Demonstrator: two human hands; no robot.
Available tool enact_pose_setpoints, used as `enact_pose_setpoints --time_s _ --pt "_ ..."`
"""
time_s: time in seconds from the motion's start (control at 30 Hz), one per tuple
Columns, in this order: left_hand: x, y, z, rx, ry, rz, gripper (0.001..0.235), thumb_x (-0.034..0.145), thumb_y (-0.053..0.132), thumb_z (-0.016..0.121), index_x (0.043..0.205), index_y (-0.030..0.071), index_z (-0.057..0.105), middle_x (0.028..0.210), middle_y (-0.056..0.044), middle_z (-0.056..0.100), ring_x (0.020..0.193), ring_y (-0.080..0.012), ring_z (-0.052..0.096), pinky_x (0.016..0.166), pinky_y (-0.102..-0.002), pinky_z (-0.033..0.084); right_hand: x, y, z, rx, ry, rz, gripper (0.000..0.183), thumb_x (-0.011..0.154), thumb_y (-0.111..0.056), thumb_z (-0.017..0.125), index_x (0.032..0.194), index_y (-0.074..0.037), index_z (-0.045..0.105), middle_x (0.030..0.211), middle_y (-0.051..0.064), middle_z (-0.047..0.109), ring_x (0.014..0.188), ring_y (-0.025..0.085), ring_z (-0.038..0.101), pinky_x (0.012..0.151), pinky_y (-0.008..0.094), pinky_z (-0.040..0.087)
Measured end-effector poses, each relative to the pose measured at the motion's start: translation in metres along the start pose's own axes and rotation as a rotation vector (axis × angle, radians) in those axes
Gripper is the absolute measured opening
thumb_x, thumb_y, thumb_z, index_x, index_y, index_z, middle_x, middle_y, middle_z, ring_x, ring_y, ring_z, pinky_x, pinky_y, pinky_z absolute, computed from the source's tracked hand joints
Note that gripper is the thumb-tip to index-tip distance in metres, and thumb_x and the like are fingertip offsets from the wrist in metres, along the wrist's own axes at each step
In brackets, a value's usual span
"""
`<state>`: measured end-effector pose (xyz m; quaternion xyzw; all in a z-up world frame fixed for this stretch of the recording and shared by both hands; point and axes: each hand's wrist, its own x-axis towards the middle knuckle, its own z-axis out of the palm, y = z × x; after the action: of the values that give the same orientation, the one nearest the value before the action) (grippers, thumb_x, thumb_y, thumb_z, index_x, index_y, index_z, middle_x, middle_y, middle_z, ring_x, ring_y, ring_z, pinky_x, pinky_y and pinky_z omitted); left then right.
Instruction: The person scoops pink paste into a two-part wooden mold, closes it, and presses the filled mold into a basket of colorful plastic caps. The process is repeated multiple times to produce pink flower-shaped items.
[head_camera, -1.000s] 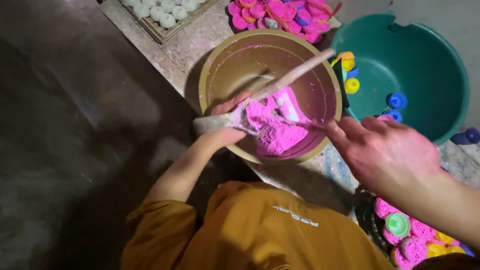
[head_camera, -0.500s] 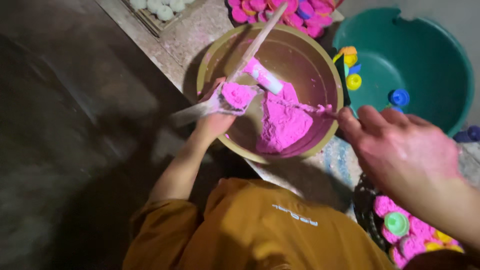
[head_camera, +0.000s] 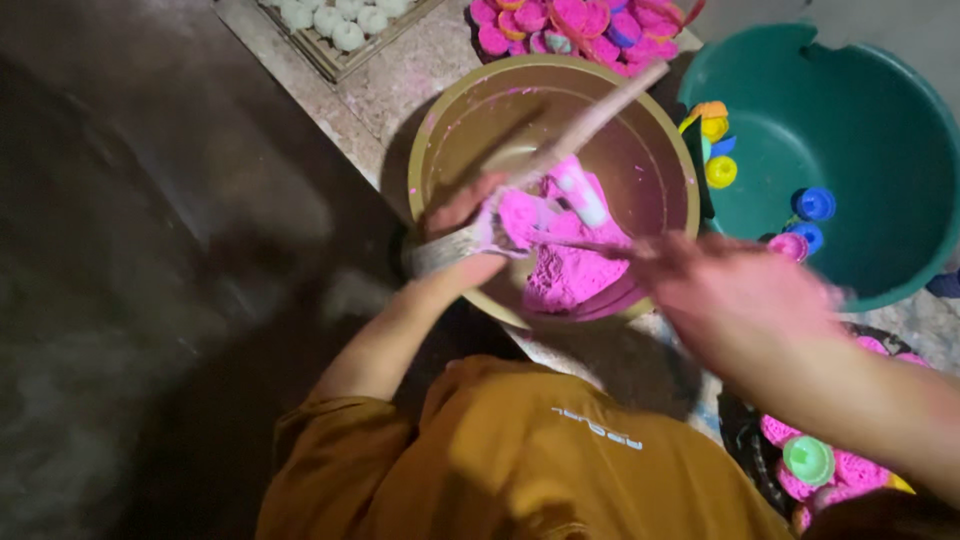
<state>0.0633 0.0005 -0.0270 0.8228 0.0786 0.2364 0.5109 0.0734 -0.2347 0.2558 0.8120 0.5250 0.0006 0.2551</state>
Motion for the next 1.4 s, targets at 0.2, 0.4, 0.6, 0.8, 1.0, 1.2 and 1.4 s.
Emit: enact_pose_setpoints --time_s 0.2,0.4,0.6,0.8,1.0,1.2,1.4 --pt "0.005 0.062 -0.041 0.313 -0.028 0.283 0.071 0.078 0.042 0.082 0.133 0.01 0.051 0.118 -0.014 0.069 0.098 -0.0345 0.072 0.079 -0.044 0.059 -0.02 0.026 0.037 0.063 -0.002 0.088 0.072 0.082 -0.008 0.057 0.151 -0.029 0.053 0.116 -0.001 0.066 0.088 0.021 0.073 0.063 0.036 0.062" --pt "0.004 0.065 -0.004 0.253 -0.194 0.139 0.058 0.092 0.034 0.078 0.142 0.02 0.053 0.128 -0.01 0.069 0.11 -0.0305 0.069 0.092 -0.043 0.055 0.03 -0.027 0.025 -0.309 0.076 -0.003 0.046 0.083 -0.011 0.056 0.129 -0.005 0.056 0.108 0.011 0.065 0.078 0.027 0.072 0.056 0.036 0.061" --pt "0.012 0.042 -0.023 0.301 0.096 0.14 0.064 0.076 0.037 0.084 0.13 0.019 0.055 0.121 -0.012 0.069 0.107 -0.0296 0.066 0.089 -0.04 0.055 0.002 -0.006 0.042 0.21 0.136 0.09 0.038 0.084 -0.011 0.06 0.122 -0.006 0.062 0.097 0.009 0.066 0.086 0.026 0.072 0.064 0.039 0.06" --pt "0.028 0.06 -0.032 0.262 0.365 0.223 0.064 0.082 0.034 0.083 0.134 0.012 0.053 0.12 -0.014 0.067 0.109 -0.0334 0.067 0.092 -0.043 0.056 0.026 -0.012 0.074 0.994 0.692 0.134 0.068 0.077 0.004 0.065 0.144 -0.002 0.054 0.125 0.024 0.068 0.105 0.034 0.072 0.091 0.039 0.057" --pt "0.035 0.077 -0.04 0.311 0.365 0.238 0.064 0.082 0.032 0.083 0.134 0.01 0.052 0.119 -0.016 0.067 0.108 -0.0384 0.067 0.088 -0.048 0.057 0.049 -0.064 0.152 1.241 0.571 0.196 0.049 0.096 0.0 0.063 0.145 -0.006 0.057 0.127 0.025 0.068 0.122 0.034 0.067 0.098 0.033 0.054" --pt "0.042 0.089 -0.033 0.224 0.379 0.298 0.071 0.09 0.031 0.078 0.146 0.007 0.041 0.128 -0.017 0.057 0.115 -0.0419 0.063 0.095 -0.049 0.054 0.049 -0.028 0.166 1.315 0.648 0.221 0.04 0.1 -0.004 0.061 0.139 0.001 0.057 0.135 0.026 0.067 0.122 0.031 0.067 0.102 0.035 0.05" --pt "0.055 0.062 -0.007 0.312 0.26 0.09 0.071 0.085 0.031 0.081 0.143 0.01 0.047 0.125 -0.014 0.059 0.105 -0.0387 0.065 0.083 -0.048 0.053 0.06 -0.048 0.192 1.254 0.56 0.319 0.045 0.098 -0.006 0.061 0.143 -0.002 0.057 0.126 0.025 0.068 0.107 0.022 0.069 0.093 0.034 0.055"
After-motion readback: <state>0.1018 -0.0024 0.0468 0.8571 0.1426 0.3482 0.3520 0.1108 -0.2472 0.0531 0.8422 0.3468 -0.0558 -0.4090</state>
